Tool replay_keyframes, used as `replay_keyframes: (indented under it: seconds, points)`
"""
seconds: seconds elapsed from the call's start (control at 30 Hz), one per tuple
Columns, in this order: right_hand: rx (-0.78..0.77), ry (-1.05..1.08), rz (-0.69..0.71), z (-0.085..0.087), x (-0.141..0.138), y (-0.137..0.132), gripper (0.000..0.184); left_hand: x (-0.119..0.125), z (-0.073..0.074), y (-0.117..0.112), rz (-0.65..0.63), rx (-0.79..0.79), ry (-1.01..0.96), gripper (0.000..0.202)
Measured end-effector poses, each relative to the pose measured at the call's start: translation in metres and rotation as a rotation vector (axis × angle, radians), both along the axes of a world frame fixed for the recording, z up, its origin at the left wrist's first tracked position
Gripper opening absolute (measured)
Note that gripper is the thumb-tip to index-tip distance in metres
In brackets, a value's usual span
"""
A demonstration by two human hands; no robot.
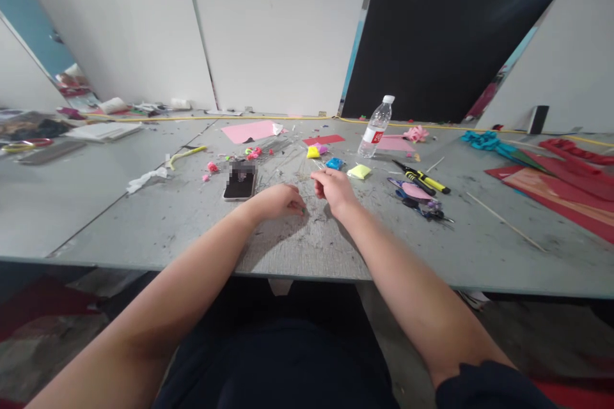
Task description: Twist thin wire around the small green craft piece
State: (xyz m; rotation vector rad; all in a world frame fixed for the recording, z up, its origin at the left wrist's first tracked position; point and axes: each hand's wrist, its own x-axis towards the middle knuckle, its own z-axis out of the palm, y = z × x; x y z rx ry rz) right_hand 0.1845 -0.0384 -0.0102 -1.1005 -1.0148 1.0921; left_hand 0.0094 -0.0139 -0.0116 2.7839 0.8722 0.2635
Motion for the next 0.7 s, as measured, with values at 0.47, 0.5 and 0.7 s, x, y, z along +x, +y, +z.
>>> replay_keyframes:
  seconds: [0.47,0.5,0.7]
  points:
    - [0.001,-0.106,-0.026,-0.001,0.003,0.0,0.019,-0.022,0.008,0.015,0.261,0.03,0.081,0.028]
    - [0.004,-0.116,-0.025,-0.002,0.003,0.0,0.019,-0.022,0.008,0.016,0.226,0.022,0.076,0.025]
    - [0.061,-0.32,-0.001,-0.01,0.007,0.006,0.017,-0.018,0.008,0.015,0.159,0.141,-0.251,0.024]
